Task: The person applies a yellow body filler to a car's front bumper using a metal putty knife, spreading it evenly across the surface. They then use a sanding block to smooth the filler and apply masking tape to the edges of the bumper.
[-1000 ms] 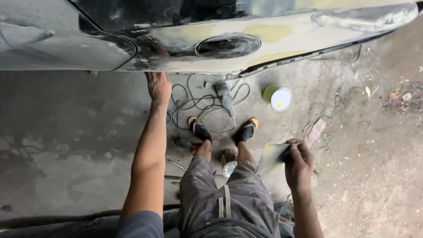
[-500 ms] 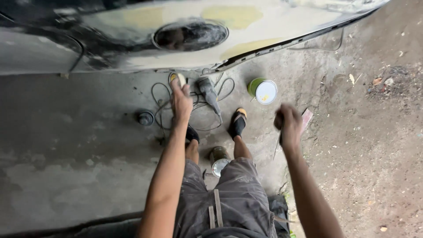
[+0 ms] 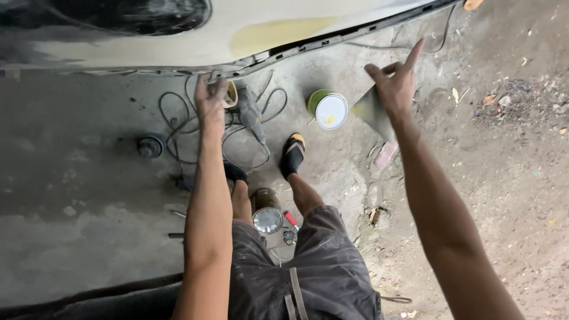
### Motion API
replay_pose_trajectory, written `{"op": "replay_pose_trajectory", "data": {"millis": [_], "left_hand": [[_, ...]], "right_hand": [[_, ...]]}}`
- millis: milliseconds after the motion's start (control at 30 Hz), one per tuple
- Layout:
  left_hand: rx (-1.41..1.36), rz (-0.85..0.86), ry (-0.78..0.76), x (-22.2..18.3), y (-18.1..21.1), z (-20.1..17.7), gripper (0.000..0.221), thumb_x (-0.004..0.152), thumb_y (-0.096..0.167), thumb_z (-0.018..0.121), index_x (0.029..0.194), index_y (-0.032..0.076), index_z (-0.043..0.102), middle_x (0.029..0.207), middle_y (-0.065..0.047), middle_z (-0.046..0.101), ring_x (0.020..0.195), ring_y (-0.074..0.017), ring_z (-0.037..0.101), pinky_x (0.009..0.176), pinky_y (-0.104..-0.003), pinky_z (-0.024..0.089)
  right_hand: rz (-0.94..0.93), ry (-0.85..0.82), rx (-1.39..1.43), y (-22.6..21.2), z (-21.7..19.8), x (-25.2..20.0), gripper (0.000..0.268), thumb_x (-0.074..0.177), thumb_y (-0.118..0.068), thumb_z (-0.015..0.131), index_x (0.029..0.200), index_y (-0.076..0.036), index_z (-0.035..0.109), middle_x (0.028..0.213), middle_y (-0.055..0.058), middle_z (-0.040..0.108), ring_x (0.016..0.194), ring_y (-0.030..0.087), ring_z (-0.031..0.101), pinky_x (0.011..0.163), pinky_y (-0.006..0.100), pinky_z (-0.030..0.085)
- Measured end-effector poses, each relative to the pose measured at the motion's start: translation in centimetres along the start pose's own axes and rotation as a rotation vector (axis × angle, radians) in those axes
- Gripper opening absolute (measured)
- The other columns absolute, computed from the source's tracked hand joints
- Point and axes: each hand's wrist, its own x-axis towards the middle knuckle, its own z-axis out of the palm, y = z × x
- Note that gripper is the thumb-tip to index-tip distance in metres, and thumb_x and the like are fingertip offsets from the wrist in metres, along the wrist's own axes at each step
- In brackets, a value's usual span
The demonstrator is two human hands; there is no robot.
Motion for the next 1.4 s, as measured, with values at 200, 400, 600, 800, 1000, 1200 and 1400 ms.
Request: {"op": "replay_pose_trajectory", "data": {"millis": [200,400,600,800,1000,1200,1400], "left_hand": [[-0.065,0.137,0.035,-1.4,4.6,1.1,0.014,0.099,0.000,0.072,0.112,-0.001,0.067,0.104,-0.006,0.066,0.089,-0.0143,0.067,0.075,-0.032,0.063],[-0.138,0.146,0.175,0.9,2.2,0.7,0.017,0.096,0.000,0.073,0.111,-0.001,0.066,0.104,-0.006,0.069,0.089,-0.0157,0.070,0.077,-0.035,0.067],[-0.086,0.251,0.120,1.4,3.6,0.9,0.022,0.101,0.010,0.078,0.116,-0.002,0.069,0.105,-0.005,0.069,0.089,-0.0147,0.066,0.080,-0.031,0.060],[-0.044,0.224,0.127,1.4,4.0,1.6,0.029,0.101,0.019,0.077,0.120,0.000,0.067,0.103,-0.003,0.069,0.089,-0.0134,0.066,0.077,-0.030,0.061],[-0.127,0.218,0.158,0.4,3.0,2.8,0.037,0.097,0.020,0.080,0.122,0.002,0.062,0.106,-0.002,0.068,0.090,-0.0133,0.067,0.075,-0.031,0.062],[-0.139,0.233,0.152,1.8,0.8,2.2,0.031,0.099,0.019,0.081,0.117,0.001,0.063,0.106,-0.003,0.067,0.087,-0.0137,0.066,0.074,-0.031,0.061],[-0.235,0.198,0.351,2.0,-2.3,5.8,0.026,0.105,0.018,0.074,0.117,0.000,0.060,0.101,-0.008,0.061,0.084,-0.0191,0.064,0.071,-0.037,0.062]], "right_hand": [[-0.250,0.025,0.190,4.9,-4.6,5.8,0.131,0.092,0.000,0.089,0.158,-0.012,-0.023,0.154,0.035,0.026,0.099,0.027,0.073,0.094,0.046,0.059],[-0.309,-0.065,-0.007,4.4,-9.0,8.3,0.114,0.095,0.002,0.080,0.166,-0.013,-0.008,0.139,0.024,0.062,0.108,0.024,0.070,0.095,0.038,0.062],[-0.299,-0.083,0.005,-0.3,-12.5,8.8,0.104,0.095,0.004,0.071,0.164,0.005,-0.006,0.125,0.016,0.073,0.101,0.023,0.072,0.091,0.035,0.064],[-0.491,-0.005,-0.036,6.0,-12.2,13.6,0.076,0.095,0.009,0.071,0.159,-0.001,0.030,0.122,0.012,0.070,0.105,0.024,0.069,0.089,0.033,0.064],[-0.521,0.049,-0.089,6.5,-11.6,13.4,0.087,0.102,0.008,0.073,0.166,-0.009,0.017,0.126,0.011,0.069,0.105,0.024,0.068,0.085,0.032,0.059],[-0.611,0.181,-0.187,7.8,-10.2,13.6,0.102,0.099,0.005,0.066,0.165,-0.017,-0.009,0.132,0.007,0.072,0.105,0.020,0.076,0.090,0.033,0.061],[-0.560,0.171,-0.193,10.2,-10.7,14.3,0.097,0.109,-0.021,0.062,0.163,-0.018,-0.019,0.132,0.004,0.068,0.105,0.019,0.073,0.101,0.034,0.058]]}}
